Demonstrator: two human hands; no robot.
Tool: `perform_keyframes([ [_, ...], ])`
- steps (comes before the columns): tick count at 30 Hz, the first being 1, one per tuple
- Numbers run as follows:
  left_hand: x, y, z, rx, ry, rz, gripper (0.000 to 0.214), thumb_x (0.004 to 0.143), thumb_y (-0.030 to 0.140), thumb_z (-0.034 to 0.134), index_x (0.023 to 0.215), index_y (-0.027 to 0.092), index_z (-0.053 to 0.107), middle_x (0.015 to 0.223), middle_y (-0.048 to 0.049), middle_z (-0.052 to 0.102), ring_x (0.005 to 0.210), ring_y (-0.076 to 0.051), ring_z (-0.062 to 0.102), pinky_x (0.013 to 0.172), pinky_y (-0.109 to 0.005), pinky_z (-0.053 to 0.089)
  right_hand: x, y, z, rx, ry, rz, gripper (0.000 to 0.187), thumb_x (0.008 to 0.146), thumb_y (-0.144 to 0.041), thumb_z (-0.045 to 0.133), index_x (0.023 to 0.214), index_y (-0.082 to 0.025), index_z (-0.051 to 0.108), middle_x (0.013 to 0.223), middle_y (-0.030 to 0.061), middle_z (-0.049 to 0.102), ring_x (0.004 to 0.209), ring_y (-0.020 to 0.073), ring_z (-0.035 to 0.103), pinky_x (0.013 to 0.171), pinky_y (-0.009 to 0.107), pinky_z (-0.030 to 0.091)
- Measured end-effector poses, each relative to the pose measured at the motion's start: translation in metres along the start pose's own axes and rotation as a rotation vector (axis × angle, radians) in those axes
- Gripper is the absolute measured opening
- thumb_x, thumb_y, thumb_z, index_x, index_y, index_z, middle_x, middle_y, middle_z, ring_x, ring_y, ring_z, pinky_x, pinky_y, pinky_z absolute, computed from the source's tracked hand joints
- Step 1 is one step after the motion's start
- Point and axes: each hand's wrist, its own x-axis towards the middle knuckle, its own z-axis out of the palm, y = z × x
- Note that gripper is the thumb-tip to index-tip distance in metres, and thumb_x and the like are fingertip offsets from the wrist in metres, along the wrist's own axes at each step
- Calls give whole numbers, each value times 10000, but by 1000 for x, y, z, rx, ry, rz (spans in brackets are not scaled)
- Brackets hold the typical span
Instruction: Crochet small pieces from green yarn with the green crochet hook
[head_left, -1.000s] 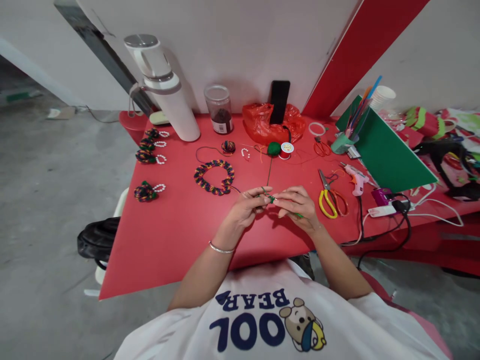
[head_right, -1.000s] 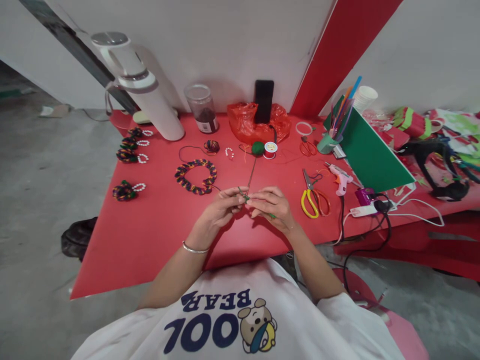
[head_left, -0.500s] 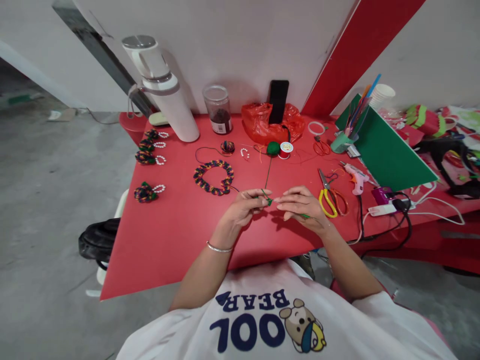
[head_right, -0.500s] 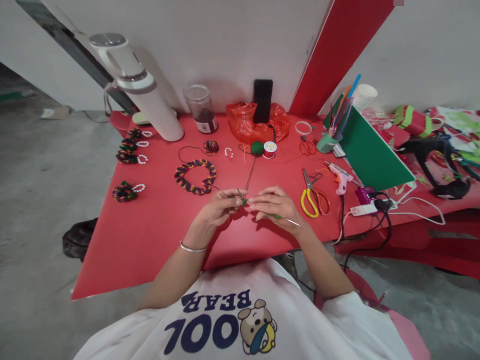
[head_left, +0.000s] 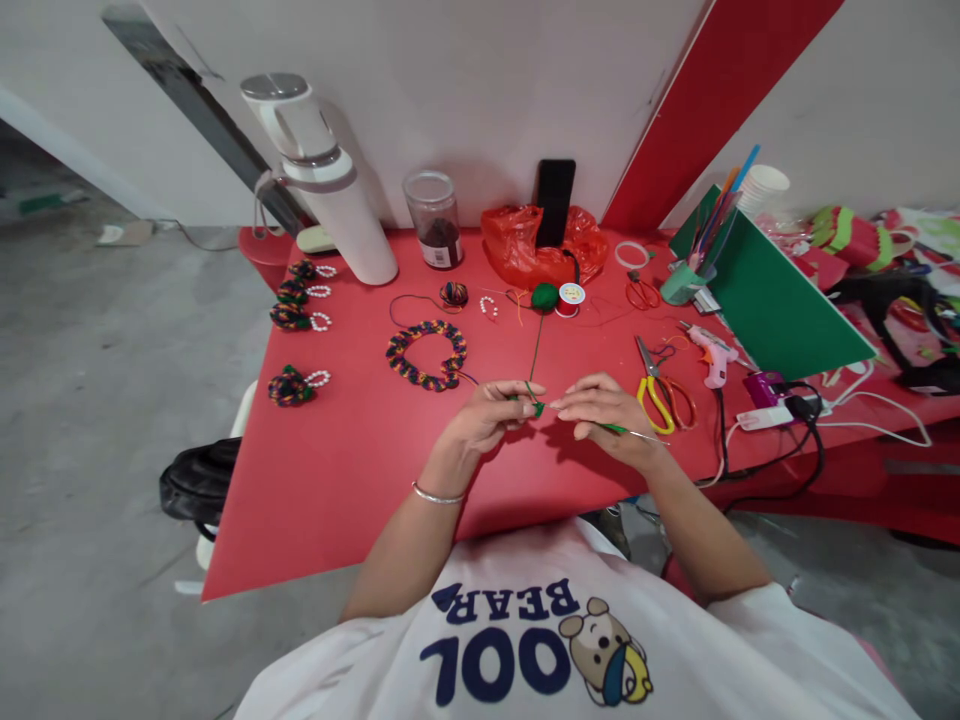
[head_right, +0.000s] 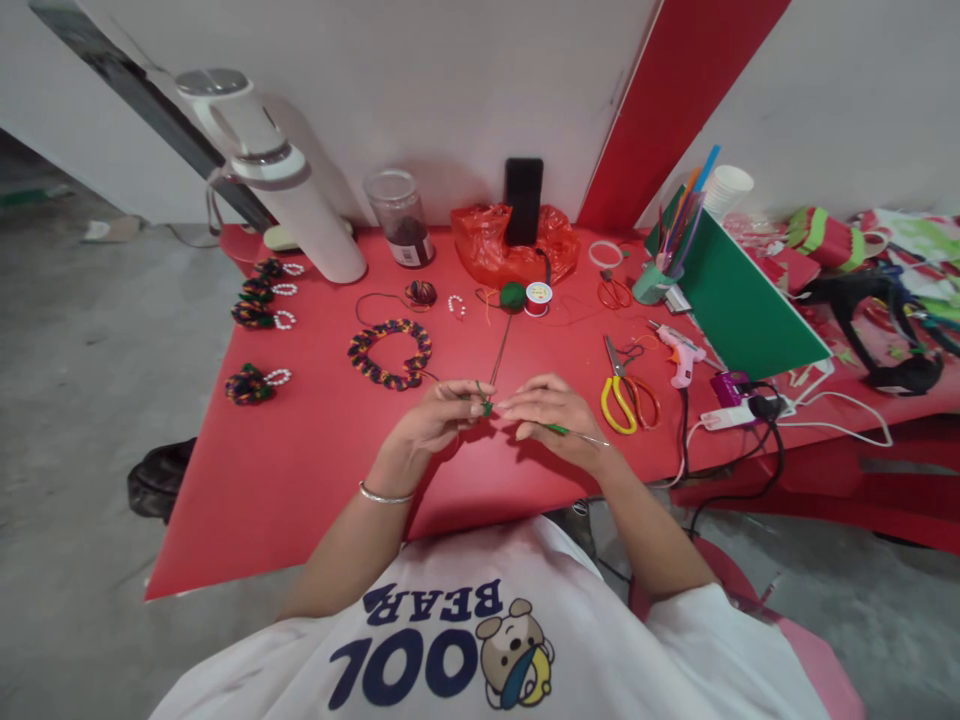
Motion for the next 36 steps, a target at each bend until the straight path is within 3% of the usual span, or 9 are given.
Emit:
perform_keyframes([
  [7,-1,-1,7,-30,88,85,372,528,167,910,890,143,826,611,-10,662,471,-52,482,482,-200,310,-10,1,37,180,310,177,291,988,-511,581,1022,-298,777,1006,48,827,951,240,762,936,486,559],
  [12,-1,-1,10,-102,101,70,402,521,152,899,915,154,820,583,5,640,465,-48,462,459,-184,259,-11,1,52,261,398,242,283,992,-509,576,1023,-306,770,1009,43,823,965,240,756,963,491,551],
  [16,-1,0,10,-122,85,54,413,520,149,894,924,147,810,573,15,619,449,-37,415,441,-182,195,-9,2,44,178,341,162,248,993,-476,591,1055,-316,769,1041,33,823,964,230,756,947,479,547],
  [22,-2,2,12,-101,71,69,435,512,159,905,936,139,807,584,20,617,457,-36,414,445,-189,212,-7,3,28,-2,213,41,230,975,-445,628,1117,-328,766,1096,19,818,1025,215,737,940,444,550],
  [27,-2,1,12,-99,75,71,440,512,170,912,939,143,809,589,18,622,451,-39,430,447,-192,219,-8,0,26,-92,187,-4,226,965,-374,656,1167,-338,750,1123,11,811,1062,208,711,961,423,553],
  [36,-1,3,10,-96,78,58,420,508,157,896,917,130,805,571,12,614,462,-42,413,461,-197,225,-9,7,21,-222,135,-54,237,938,-432,672,1124,-323,771,1090,29,818,1045,216,699,919,423,586],
])
